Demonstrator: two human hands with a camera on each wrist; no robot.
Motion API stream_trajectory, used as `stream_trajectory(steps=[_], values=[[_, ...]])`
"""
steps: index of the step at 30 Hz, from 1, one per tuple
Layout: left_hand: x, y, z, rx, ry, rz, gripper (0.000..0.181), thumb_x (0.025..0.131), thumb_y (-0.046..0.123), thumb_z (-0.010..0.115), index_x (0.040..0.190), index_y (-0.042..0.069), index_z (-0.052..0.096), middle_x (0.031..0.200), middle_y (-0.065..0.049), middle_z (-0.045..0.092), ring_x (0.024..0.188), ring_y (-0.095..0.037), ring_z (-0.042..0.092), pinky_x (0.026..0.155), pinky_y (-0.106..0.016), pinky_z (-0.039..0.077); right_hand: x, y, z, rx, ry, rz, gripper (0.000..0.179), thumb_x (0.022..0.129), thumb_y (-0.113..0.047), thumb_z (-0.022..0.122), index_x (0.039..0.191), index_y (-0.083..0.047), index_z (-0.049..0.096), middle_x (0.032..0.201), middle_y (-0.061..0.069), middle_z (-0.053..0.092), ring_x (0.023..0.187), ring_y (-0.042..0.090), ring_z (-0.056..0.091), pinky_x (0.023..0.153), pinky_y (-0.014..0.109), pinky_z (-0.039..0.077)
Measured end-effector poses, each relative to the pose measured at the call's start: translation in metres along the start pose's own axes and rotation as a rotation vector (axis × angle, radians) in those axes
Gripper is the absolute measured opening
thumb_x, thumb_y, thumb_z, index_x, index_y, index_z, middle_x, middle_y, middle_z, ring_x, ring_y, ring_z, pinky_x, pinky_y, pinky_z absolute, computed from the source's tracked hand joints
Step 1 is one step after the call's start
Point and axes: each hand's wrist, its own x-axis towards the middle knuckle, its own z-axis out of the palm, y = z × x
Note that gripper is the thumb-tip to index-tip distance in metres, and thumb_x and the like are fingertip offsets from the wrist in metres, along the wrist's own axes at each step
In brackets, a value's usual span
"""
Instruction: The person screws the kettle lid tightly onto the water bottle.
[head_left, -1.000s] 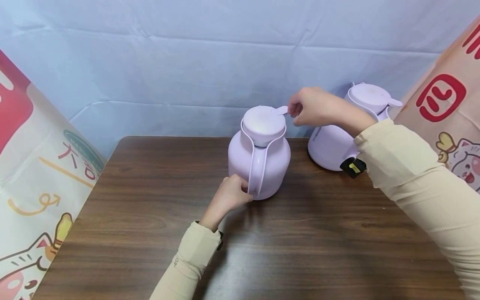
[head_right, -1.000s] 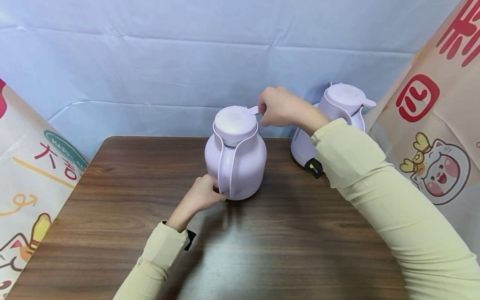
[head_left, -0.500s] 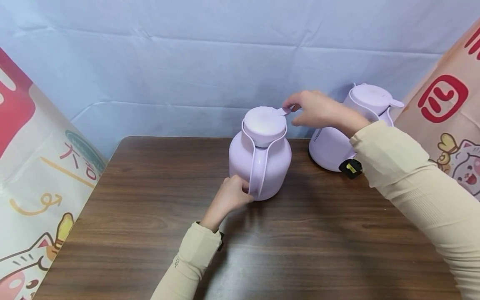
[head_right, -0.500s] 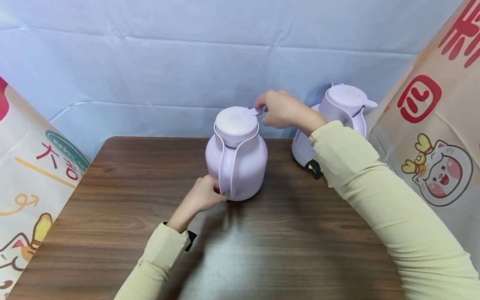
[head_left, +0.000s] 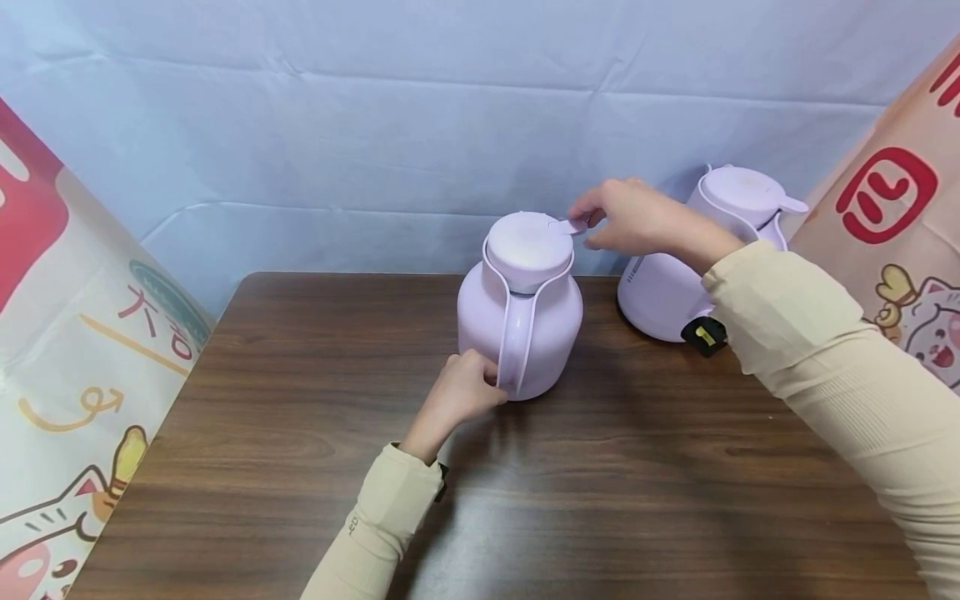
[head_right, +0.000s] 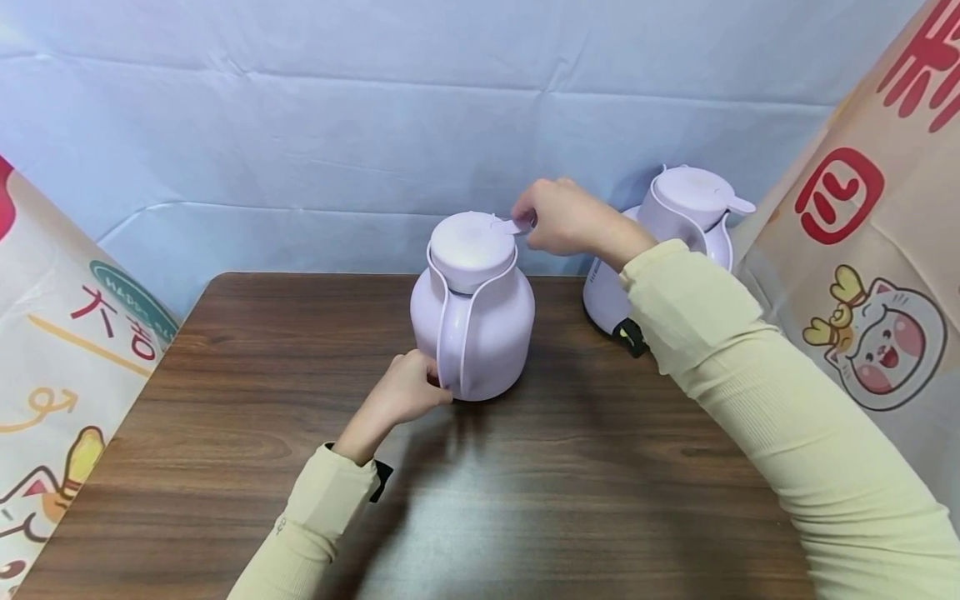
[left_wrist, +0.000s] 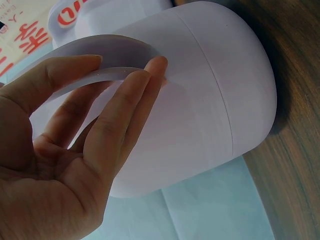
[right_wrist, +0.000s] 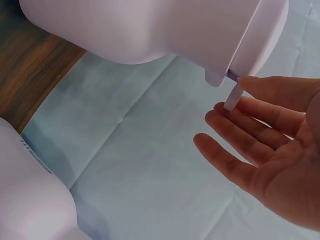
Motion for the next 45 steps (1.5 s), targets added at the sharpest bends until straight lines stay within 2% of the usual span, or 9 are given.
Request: stream_trajectory(steps=[3,6,13,18,23,33,39,45], values=[[0.0,0.0,0.0,0.002,-0.003,-0.004,0.035,0.064,0.006,0.064,0.043,0.016,0.037,0.044,0.009,0.028,0.05,-0.012,0.03,0.043,-0.022,0.026,0.0,0.0,-0.001,0.001,-0.001,-0.003,0.034,0.078,-0.003,0.059,0.111,0.006,0.06,0.102,0.019,0.063,0.101,0.034,0.054,0.091,0.048,0.03],[0.0,-0.001,0.001,0.0,-0.005,-0.007,0.035,0.064,0.006,0.064,0.043,0.016,0.038,0.043,0.009,0.029,0.05,-0.012,0.031,0.043,-0.022,0.026,0.0,0.0,-0.002,0.0,0.005,-0.007,0.032,0.077,-0.004,0.059,0.108,0.006,0.062,0.098,0.018,0.065,0.096,0.032,0.057,0.089,0.046,0.033],[0.001,-0.001,0.0,0.003,-0.004,0.0,0.035,0.064,0.005,0.064,0.043,0.016,0.038,0.042,0.009,0.03,0.049,-0.012,0.031,0.042,-0.022,0.026,-0.001,-0.001,-0.004,-0.016,0.023,-0.028,0.02,0.077,-0.005,0.063,0.094,0.003,0.067,0.088,0.015,0.067,0.088,0.03,0.06,0.089,0.046,0.033],[0.001,-0.001,0.0,-0.001,-0.004,0.002,0.036,0.064,0.005,0.064,0.043,0.016,0.037,0.042,0.009,0.028,0.049,-0.012,0.03,0.043,-0.022,0.025,-0.001,-0.002,-0.005,-0.034,0.018,-0.018,0.013,0.076,-0.007,0.066,0.086,0.0,0.068,0.082,0.011,0.067,0.082,0.026,0.059,0.079,0.042,0.04],[0.001,-0.001,-0.001,-0.004,-0.009,-0.007,0.035,0.064,0.005,0.064,0.043,0.016,0.038,0.042,0.009,0.029,0.049,-0.012,0.03,0.043,-0.022,0.026,-0.002,-0.006,-0.007,-0.054,-0.005,-0.006,0.009,0.075,-0.008,0.067,0.082,-0.003,0.068,0.077,0.006,0.066,0.077,0.021,0.057,0.073,0.037,0.04],[0.001,0.0,-0.003,-0.002,-0.01,-0.01,0.035,0.064,0.005,0.064,0.043,0.016,0.038,0.042,0.009,0.03,0.051,-0.013,0.032,0.043,-0.023,0.027,-0.004,-0.011,-0.008,-0.087,-0.046,-0.006,0.009,0.074,-0.013,0.07,0.078,-0.005,0.069,0.073,0.003,0.065,0.075,0.019,0.056,0.07,0.035,0.041],[0.001,-0.001,-0.002,-0.005,-0.007,-0.006,0.036,0.063,0.005,0.063,0.043,0.016,0.037,0.043,0.009,0.028,0.05,-0.012,0.03,0.043,-0.022,0.025,-0.005,-0.016,-0.007,-0.082,-0.067,-0.014,0.007,0.072,-0.014,0.07,0.071,-0.008,0.067,0.066,-0.001,0.059,0.071,0.018,0.05,0.064,0.032,0.039],[0.001,0.0,-0.002,-0.013,-0.007,-0.011,0.036,0.063,0.005,0.063,0.044,0.016,0.035,0.044,0.009,0.026,0.049,-0.011,0.028,0.042,-0.022,0.024,-0.007,-0.023,-0.005,-0.084,-0.098,-0.022,0.013,0.073,-0.019,0.072,0.068,-0.009,0.064,0.063,-0.001,0.054,0.067,0.017,0.048,0.059,0.03,0.038]])
